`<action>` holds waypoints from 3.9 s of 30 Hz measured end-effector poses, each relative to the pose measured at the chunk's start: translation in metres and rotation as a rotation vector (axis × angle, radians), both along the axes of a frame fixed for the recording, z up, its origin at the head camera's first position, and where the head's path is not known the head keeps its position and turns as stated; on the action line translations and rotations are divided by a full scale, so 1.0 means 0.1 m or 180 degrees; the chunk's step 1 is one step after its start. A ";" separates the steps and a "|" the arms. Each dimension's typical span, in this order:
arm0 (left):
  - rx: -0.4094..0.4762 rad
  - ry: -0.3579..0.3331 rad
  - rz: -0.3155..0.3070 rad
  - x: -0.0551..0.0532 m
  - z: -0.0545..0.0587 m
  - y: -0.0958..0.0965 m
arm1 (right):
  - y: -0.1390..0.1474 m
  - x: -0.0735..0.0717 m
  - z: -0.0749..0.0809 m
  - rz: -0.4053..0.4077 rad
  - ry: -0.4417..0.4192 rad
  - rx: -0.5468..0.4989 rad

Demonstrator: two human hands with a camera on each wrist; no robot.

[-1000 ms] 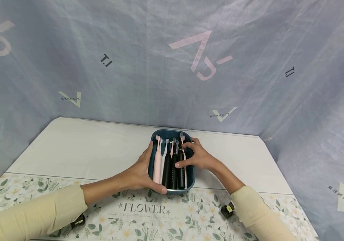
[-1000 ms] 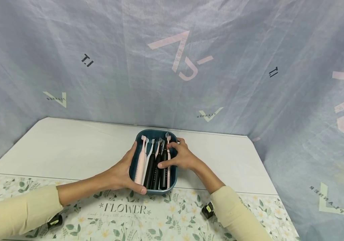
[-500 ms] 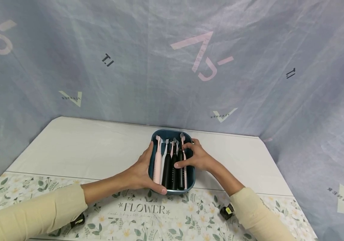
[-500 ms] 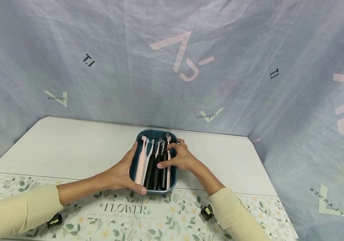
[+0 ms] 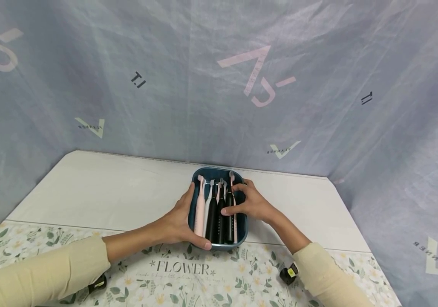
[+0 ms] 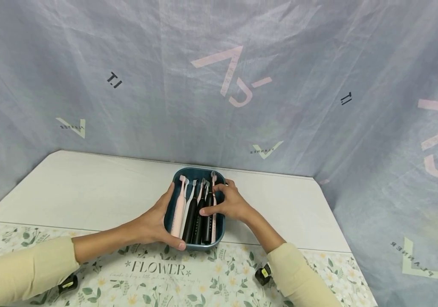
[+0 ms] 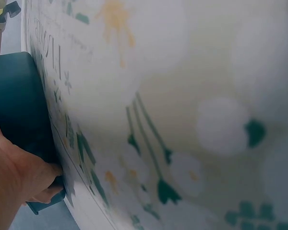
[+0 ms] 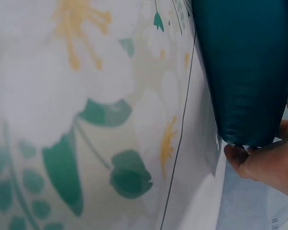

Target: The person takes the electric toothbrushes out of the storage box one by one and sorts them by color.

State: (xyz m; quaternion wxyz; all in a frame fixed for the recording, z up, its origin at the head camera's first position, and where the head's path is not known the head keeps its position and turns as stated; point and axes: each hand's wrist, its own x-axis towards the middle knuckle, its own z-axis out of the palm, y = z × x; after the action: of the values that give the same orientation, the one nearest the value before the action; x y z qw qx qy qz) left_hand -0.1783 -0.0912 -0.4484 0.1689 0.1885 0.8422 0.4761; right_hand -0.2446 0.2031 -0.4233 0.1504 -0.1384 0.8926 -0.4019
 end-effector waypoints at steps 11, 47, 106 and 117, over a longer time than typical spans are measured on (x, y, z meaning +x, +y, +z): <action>0.0047 0.0061 -0.0015 0.00 0.00 0.00 | -0.01 -0.01 0.09 0.0023 0.0519 -0.0204; 0.0026 0.0018 -0.0001 0.01 0.00 -0.01 | 0.00 0.03 0.22 0.0184 0.0460 -0.1403; -0.0009 0.0125 0.0024 0.01 0.00 -0.01 | 0.66 -0.10 0.42 -0.0381 0.0548 -0.2167; -0.0102 0.0007 0.0108 -0.01 0.07 0.01 | 0.77 -0.11 0.38 -0.0460 0.0638 -0.2214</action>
State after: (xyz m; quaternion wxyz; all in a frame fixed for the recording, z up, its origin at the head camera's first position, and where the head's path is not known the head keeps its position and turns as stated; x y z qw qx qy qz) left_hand -0.1797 -0.0902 -0.4413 0.1629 0.1719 0.8530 0.4651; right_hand -0.2558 0.2802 -0.3856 -0.0226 -0.1564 0.7203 -0.6754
